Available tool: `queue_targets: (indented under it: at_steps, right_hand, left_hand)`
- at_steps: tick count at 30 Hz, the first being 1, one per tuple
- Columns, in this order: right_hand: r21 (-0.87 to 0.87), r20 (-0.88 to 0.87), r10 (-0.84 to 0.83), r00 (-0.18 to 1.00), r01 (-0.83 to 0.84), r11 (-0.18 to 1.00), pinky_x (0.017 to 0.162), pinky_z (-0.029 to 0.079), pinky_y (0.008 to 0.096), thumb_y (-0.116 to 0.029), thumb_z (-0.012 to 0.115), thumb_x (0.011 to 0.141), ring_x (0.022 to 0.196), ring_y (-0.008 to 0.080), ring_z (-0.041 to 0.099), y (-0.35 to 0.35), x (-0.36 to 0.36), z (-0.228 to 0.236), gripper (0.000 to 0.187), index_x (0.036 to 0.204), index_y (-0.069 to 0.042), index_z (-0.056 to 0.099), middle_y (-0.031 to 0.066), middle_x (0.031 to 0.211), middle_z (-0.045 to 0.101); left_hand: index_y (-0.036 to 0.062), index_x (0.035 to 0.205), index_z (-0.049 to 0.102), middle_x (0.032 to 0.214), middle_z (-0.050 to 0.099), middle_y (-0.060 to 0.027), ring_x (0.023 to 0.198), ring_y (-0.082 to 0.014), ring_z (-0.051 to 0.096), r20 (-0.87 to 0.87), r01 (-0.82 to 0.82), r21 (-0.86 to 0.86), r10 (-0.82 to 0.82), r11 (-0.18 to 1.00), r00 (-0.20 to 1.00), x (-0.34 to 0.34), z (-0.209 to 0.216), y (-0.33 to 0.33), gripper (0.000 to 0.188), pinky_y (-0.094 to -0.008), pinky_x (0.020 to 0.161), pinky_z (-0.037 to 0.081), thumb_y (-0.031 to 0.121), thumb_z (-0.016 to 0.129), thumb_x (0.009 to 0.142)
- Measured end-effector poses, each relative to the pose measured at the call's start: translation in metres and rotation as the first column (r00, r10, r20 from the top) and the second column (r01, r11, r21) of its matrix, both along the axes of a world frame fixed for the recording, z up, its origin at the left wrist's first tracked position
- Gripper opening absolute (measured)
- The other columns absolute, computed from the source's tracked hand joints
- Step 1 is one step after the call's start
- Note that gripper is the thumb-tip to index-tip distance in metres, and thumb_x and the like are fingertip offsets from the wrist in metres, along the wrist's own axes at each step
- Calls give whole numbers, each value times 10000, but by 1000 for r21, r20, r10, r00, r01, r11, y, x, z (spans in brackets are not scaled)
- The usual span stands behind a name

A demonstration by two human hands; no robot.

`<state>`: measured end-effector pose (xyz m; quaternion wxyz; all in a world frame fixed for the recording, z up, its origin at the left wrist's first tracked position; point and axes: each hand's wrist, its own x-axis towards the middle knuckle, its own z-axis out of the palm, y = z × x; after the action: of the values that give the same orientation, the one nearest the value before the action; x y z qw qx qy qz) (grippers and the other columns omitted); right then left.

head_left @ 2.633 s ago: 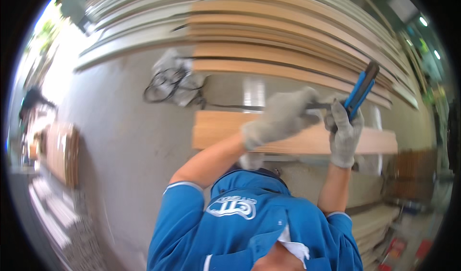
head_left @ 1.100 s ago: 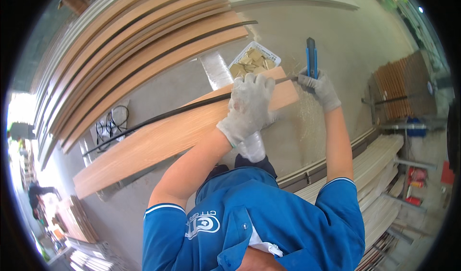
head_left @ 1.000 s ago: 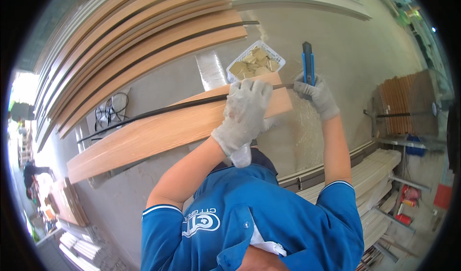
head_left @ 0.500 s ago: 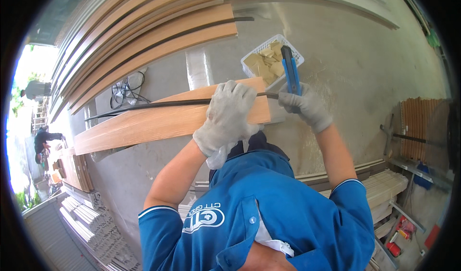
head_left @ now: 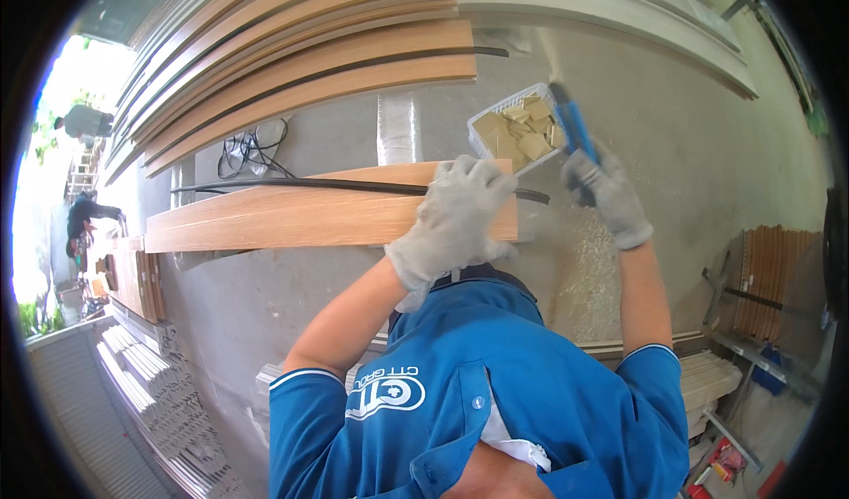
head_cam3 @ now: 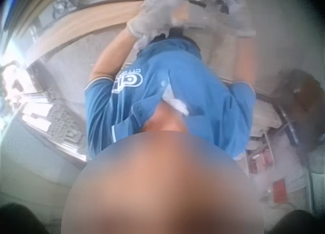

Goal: The person inserts a black rubber seal into a groove on a wooden plank using a blue plastic tool. They repeatedly tap the tool to push the seal along the groove, then flip the plank to work on the opposite side.

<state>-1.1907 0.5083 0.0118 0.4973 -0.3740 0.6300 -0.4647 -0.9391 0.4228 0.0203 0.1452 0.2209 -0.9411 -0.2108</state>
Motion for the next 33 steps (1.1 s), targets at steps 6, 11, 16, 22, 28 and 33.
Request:
queue_targets:
  at_steps: [6, 11, 16, 22, 28, 33]
  right_hand:
    - [-433, 536, 49, 843, 224, 873, 1072, 443, 412, -333, 491, 1083, 1155, 246, 615, -27, 21, 35, 337, 1229, -50, 602, 122, 1198, 653]
    - [-470, 315, 179, 932, -10, 883, 1024, 485, 395, -488, 571, 1008, 1191, 236, 608, -31, 93, 50, 443, 1172, -85, 656, 125, 1261, 647]
    - [-294, -921, -98, 376, -508, 809, 869, 530, 386, -486, 690, 892, 993, 274, 675, -5, 58, 109, 485, 1203, -114, 663, 67, 1073, 712]
    - [-194, -972, -25, 235, -732, 653, 747, 550, 396, -326, 733, 868, 874, 303, 701, -29, 56, 99, 370, 1162, -112, 660, 89, 941, 725]
    - [-50, -881, 280, 382, -662, 748, 741, 550, 435, -242, 711, 906, 826, 339, 699, -38, 35, 65, 307, 1188, -144, 641, 123, 934, 723]
    - [99, -820, 444, 361, -674, 732, 740, 550, 443, -263, 710, 911, 851, 341, 711, -46, 30, 54, 324, 1212, -172, 632, 121, 952, 736]
  left_hand:
    - [28, 1238, 635, 1156, 661, -180, 1073, -298, 630, -372, -130, 330, 255, 935, 893, 9, 26, 6, 626, -427, 905, 505, 411, 848, 790]
    - [6, 1144, 661, 884, 714, -178, 810, -258, 709, -360, -114, 564, 367, 818, 858, -10, 38, 15, 345, -387, 751, 538, 243, 750, 909]
    - [63, 1009, 663, 814, 662, -135, 760, -339, 653, -192, -305, 81, 315, 949, 929, 27, 55, -1, 240, -437, 678, 500, 239, 743, 866]
    - [86, 1055, 679, 862, 682, -123, 821, -334, 670, -232, -156, -113, 127, 981, 964, 36, 53, -13, 285, -424, 721, 518, 282, 747, 860]
    - [95, 1199, 705, 1104, 725, -138, 1079, -305, 657, -41, -382, -117, 380, 917, 924, 160, 21, -81, 430, -414, 975, 472, 323, 764, 840]
    - [108, 1041, 737, 1017, 722, -68, 999, -287, 639, 56, -531, -256, 560, 808, 826, 219, -11, -102, 262, -418, 922, 455, 265, 763, 834]
